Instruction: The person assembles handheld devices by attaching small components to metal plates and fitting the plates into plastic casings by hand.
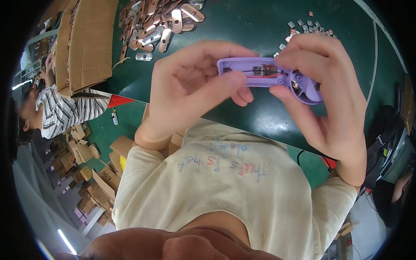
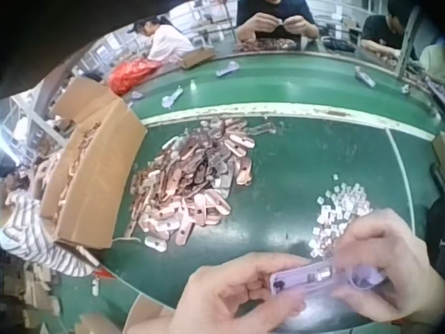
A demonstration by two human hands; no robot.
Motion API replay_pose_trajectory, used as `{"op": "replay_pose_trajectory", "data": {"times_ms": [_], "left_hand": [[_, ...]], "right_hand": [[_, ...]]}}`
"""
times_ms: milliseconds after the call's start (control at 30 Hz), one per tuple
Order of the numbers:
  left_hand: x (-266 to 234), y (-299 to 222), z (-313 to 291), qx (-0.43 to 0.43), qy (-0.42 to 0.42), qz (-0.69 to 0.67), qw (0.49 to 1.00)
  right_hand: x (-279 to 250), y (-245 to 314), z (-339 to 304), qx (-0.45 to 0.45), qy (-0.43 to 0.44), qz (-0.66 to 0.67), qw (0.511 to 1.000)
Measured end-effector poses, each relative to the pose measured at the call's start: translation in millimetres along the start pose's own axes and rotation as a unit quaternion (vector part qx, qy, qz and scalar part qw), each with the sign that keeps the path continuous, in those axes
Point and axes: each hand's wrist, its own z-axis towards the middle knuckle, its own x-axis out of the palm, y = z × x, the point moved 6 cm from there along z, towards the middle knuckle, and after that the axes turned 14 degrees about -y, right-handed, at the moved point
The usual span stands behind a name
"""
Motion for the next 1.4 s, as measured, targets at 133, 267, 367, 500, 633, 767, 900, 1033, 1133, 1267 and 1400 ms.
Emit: {"op": "replay_pose_trajectory", "data": {"times_ms": [133, 267, 367, 500, 633, 767, 900, 1033, 1133, 1267, 1400], "left_hand": [[3, 7, 2, 0.026, -0.032, 0.087, 0.995], [5, 7, 3, 0.107, -0.062, 0.157, 0.980], [-5, 12, 7, 0.199, -0.105, 0.239, 0.945], [-10, 19, 0, 0.208, -0.122, 0.204, 0.949], [-21, 31, 1, 0.181, -0.157, 0.228, 0.944], [-45, 13, 14, 0.222, -0.181, 0.411, 0.866], [-78, 0, 43, 0.275, -0.215, 0.598, 0.721], [-101, 5, 53, 0.199, -0.198, 0.603, 0.747], [-98, 6, 56, 0.199, -0.187, 0.591, 0.759], [-96, -2, 45, 0.193, -0.215, 0.582, 0.760], [-89, 3, 38, 0.121, -0.221, 0.396, 0.883]], "right_hand": [[5, -19, -1, 0.132, -0.026, 0.127, 0.983], [14, -33, -13, 0.281, -0.048, 0.203, 0.937], [16, -37, -14, 0.279, -0.067, 0.171, 0.942], [27, -35, -13, 0.201, -0.081, 0.189, 0.958], [37, -52, -2, 0.258, -0.009, 0.146, 0.955], [22, -166, 55, 0.313, -0.012, 0.134, 0.940], [-73, -347, 106, 0.446, -0.233, 0.197, 0.841], [-36, -276, 136, 0.435, -0.296, 0.189, 0.829], [-47, -227, 94, 0.337, -0.205, 0.098, 0.914], [6, -126, 50, 0.149, 0.021, -0.098, 0.984], [21, -111, 26, 0.169, -0.021, -0.152, 0.974]]}}
